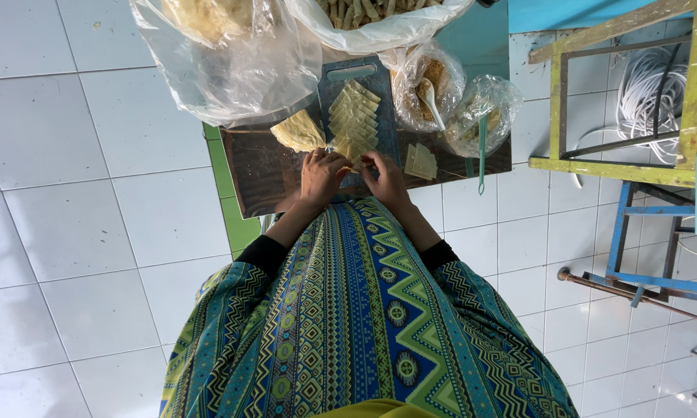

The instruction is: The person sits at a table and uses a green plastic scraper to cut a flattened sheet of dough into triangular pieces on a cutting board. They then fold the dough triangles by hand into filled, layered shapes and set the finished pieces on the board, working one piece at a time.

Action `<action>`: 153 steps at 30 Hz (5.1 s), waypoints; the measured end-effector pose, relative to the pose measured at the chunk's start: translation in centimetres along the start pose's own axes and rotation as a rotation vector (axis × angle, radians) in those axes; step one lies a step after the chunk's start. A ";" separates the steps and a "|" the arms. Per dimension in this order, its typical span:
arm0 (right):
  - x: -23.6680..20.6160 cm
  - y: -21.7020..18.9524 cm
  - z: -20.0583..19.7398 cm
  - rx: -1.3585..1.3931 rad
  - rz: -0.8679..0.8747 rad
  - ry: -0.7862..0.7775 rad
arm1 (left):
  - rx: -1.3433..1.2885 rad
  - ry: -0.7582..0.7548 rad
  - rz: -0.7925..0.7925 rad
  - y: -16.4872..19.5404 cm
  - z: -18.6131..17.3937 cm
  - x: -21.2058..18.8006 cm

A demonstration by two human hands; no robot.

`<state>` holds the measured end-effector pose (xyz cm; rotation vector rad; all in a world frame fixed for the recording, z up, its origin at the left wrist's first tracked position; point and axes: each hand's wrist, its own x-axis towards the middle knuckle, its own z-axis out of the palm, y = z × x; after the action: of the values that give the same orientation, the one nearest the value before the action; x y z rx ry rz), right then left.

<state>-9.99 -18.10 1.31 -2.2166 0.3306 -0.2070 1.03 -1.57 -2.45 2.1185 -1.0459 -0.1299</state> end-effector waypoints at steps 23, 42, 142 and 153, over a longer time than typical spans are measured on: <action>1.0 2.3 0.9 -0.197 -0.215 0.086 | 0.122 0.055 0.208 -1.1 0.4 0.3; 1.1 1.6 1.3 -0.103 -0.184 0.120 | 0.097 0.087 -0.125 -0.2 1.2 0.5; 0.8 6.1 -8.6 0.457 0.432 0.299 | -0.385 0.024 -0.345 0.5 1.8 0.9; -2.0 1.9 -2.1 0.090 0.033 0.225 | -0.352 0.036 -0.309 0.4 1.9 0.4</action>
<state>-12.72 -20.20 1.06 -2.1012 0.4709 -0.4468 0.26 -3.15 -3.46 1.9345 -0.6146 -0.3946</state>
